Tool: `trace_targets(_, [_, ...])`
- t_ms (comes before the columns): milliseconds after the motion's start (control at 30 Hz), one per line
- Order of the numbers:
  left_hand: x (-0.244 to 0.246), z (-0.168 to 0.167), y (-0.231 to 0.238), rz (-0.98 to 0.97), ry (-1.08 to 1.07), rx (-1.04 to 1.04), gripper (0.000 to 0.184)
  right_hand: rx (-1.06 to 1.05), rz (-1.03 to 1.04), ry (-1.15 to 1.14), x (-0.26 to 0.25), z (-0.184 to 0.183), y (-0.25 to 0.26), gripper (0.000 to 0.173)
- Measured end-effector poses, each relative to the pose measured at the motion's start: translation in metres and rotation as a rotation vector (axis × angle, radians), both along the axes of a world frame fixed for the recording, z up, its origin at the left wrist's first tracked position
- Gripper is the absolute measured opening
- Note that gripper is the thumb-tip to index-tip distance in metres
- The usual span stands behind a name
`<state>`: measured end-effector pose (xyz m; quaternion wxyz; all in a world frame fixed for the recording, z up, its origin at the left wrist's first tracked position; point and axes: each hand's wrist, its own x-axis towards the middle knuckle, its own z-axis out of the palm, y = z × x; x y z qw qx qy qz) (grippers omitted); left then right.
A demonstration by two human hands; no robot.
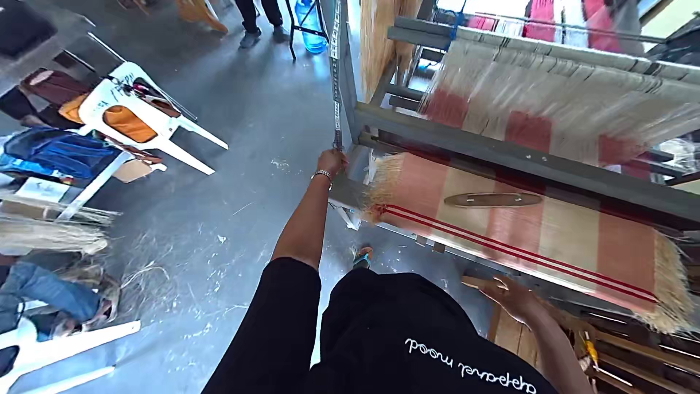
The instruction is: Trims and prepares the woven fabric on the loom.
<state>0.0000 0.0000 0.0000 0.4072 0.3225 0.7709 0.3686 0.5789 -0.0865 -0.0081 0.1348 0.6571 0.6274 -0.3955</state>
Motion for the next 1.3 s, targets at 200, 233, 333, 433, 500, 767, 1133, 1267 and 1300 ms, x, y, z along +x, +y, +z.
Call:
trace_targets(200, [-0.030, 0.058, -0.002, -0.483, 0.063, 0.372, 0.052, 0.104, 0.063, 0.247, -0.100, 0.033, 0.005, 0.054])
trace_targets(233, [-0.028, 0.062, -0.003, -0.557, 0.090, 0.367, 0.052, 0.113, 0.075, 0.292, -0.116, 0.035, 0.010, 0.052])
trace_targets(333, [-0.025, 0.047, 0.004, -0.658, 0.132, 0.157, 0.045, 0.113, 0.165, 0.374, -0.165, 0.040, 0.022, 0.051])
trace_targets(433, [-0.016, 0.007, 0.033, -0.722, 0.151, 0.002, 0.049, 0.166, 0.326, 0.397, -0.209, 0.037, 0.030, 0.054])
trace_targets(500, [-0.007, -0.010, 0.056, -0.718, 0.183, 0.001, 0.052, 0.181, 0.376, 0.418, -0.226, 0.039, 0.030, 0.055])
trace_targets(767, [0.010, -0.028, 0.091, -0.665, 0.191, -0.098, 0.065, 0.144, 0.240, 0.423, -0.208, 0.024, 0.025, 0.054])
trace_targets(1133, [-0.029, -0.002, 0.036, -0.449, 0.170, 0.176, 0.057, 0.256, 0.286, 0.427, -0.241, 0.031, 0.050, 0.043])
trace_targets(1267, [-0.031, -0.002, 0.020, -0.629, 0.180, 0.041, 0.048, 0.282, 0.281, 0.267, -0.269, 0.001, 0.073, 0.051])
trace_targets(1300, [-0.033, -0.003, 0.012, -0.627, 0.209, 0.044, 0.046, 0.280, 0.265, 0.225, -0.275, 0.001, 0.075, 0.054])
